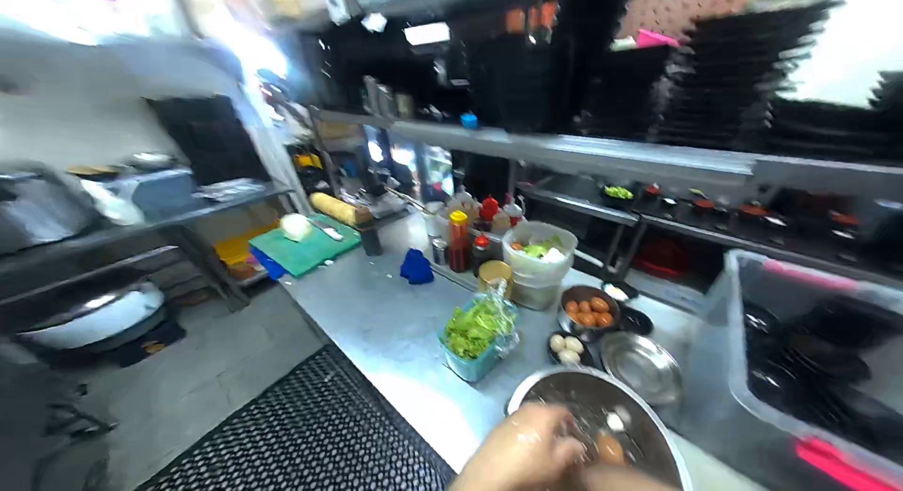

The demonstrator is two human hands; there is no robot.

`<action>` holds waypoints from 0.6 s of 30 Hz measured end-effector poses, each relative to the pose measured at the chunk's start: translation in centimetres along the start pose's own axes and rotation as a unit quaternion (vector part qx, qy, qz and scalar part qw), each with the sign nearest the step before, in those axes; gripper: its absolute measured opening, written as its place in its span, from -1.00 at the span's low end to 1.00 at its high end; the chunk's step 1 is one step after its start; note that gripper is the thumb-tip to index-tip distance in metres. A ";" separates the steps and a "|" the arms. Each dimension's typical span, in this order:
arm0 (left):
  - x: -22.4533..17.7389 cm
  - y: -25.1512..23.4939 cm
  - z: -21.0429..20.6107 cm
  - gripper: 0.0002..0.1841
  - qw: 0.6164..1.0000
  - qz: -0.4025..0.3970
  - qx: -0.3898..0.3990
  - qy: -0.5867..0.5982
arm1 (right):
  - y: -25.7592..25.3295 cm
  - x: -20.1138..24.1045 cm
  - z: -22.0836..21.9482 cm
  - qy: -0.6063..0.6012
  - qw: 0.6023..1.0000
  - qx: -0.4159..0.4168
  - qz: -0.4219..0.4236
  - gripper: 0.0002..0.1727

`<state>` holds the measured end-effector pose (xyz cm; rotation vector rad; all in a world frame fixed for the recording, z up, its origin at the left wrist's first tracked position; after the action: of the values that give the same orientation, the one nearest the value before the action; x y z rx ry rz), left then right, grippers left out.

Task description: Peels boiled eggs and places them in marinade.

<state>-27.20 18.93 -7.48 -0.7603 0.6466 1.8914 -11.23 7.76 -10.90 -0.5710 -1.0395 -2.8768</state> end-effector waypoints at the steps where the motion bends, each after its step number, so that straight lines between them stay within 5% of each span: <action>1: 0.0 0.0 0.5 -0.53 1.000 0.002 -0.009 0.008 | 1.0 0.3 1.0 -0.046 0.999 -0.006 0.001 -0.42; 6: 1.3 -0.9 0.5 -0.65 0.994 -0.032 -0.105 0.029 | 4.5 1.9 2.7 -0.138 0.979 -0.129 -0.078 -0.36; 10: 2.6 -1.9 -1.1 -0.67 0.985 -0.083 -0.150 0.010 | 4.5 2.1 0.7 -0.161 0.982 -0.011 -0.100 -0.41; 13: 2.8 -2.1 -1.3 -0.66 0.985 -0.089 -0.149 -0.008 | 4.5 1.7 1.3 -0.191 0.973 -0.053 -0.120 -0.41; 16: 3.1 -2.0 -1.6 -0.68 0.979 -0.103 -0.174 -0.012 | 4.2 2.1 0.4 -0.226 0.972 -0.005 -0.070 -0.49; 18: 3.2 -2.0 -1.6 -0.69 0.978 -0.113 -0.178 -0.012 | 4.2 2.1 0.5 -0.252 0.961 -0.064 -0.094 -0.50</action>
<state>-26.17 20.45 -11.13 -0.9916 0.1941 1.8209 -12.40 5.03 -7.25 -1.3375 -0.9982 -3.0544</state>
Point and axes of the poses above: each hand's wrist, its own y-axis away from the middle knuckle, its own z-axis out of the back of the hand, x = y × z, the point moved 1 cm from there along -y, towards the middle knuckle, and after that the axes turned 3 degrees about -z, right-handed, at the moved point
